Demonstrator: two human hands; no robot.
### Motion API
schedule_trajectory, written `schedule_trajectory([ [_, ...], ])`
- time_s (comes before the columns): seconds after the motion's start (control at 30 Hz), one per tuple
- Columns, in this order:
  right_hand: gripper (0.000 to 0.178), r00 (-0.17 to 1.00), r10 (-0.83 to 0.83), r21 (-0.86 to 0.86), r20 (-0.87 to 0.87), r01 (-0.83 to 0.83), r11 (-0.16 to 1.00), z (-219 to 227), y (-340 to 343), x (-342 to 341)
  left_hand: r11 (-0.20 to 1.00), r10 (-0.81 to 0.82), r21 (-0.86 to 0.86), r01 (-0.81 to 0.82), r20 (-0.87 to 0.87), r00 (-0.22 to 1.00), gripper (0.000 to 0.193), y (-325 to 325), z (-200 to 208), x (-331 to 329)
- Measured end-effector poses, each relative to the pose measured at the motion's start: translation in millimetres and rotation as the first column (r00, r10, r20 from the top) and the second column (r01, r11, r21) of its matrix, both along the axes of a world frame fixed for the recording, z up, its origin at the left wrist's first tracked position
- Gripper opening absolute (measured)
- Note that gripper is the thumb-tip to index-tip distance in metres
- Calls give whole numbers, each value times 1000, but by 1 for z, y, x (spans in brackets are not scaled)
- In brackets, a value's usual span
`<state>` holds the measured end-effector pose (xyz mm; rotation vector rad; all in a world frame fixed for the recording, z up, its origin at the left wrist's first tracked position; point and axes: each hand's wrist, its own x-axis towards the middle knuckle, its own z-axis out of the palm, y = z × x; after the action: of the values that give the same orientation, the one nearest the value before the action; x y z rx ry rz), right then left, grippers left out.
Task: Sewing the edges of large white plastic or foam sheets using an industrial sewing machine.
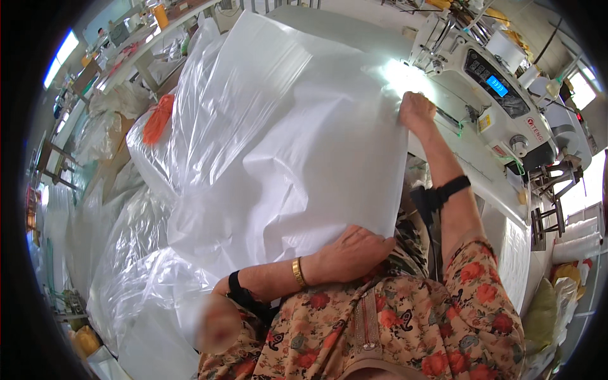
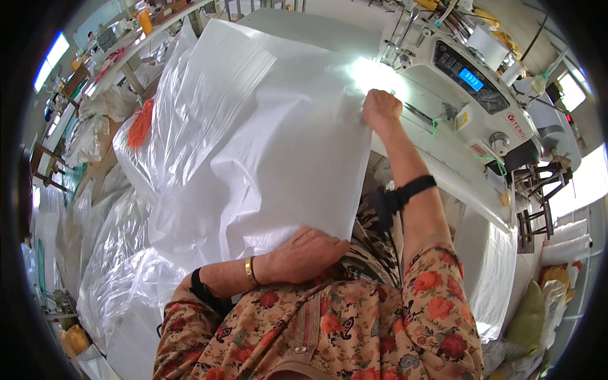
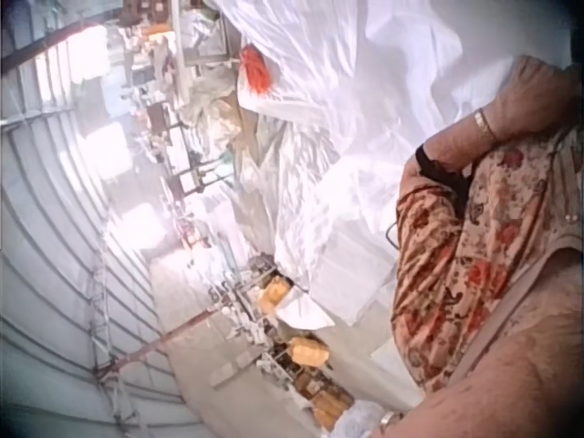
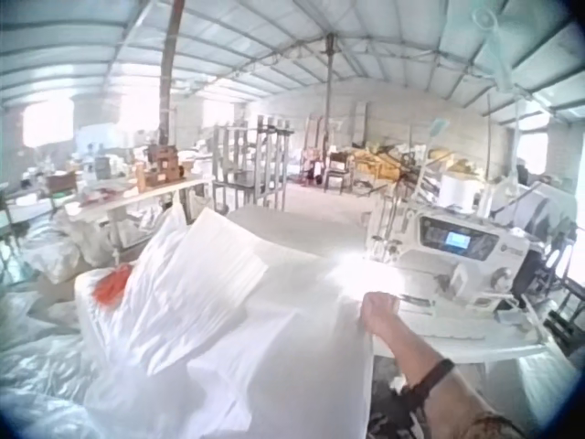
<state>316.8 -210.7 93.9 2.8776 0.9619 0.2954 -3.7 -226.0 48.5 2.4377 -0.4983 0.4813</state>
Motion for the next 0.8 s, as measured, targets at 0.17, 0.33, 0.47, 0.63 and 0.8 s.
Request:
schedule_trajectory([
  [0.17,18,999,4,-10,39,-3,1000,-4,-10,-16,999,-33,23,37,-145,989,15,-1,4,3],
  [0.33,18,999,22,-83,-45,-26,996,8,3,-14,1000,-19,11,21,-138,990,15,8,7,5],
  [0.47,13,998,9,-87,-59,-14,996,16,17,0,996,92,33,-87,-192,977,16,15,7,20],
  [0.63,15,1000,-6,59,25,5,998,6,22,26,985,166,82,-154,-153,974,14,25,17,37],
  [0.8,17,984,-70,85,-161,85,993,2,1,-3,988,154,42,-148,-286,946,26,18,22,39],
])
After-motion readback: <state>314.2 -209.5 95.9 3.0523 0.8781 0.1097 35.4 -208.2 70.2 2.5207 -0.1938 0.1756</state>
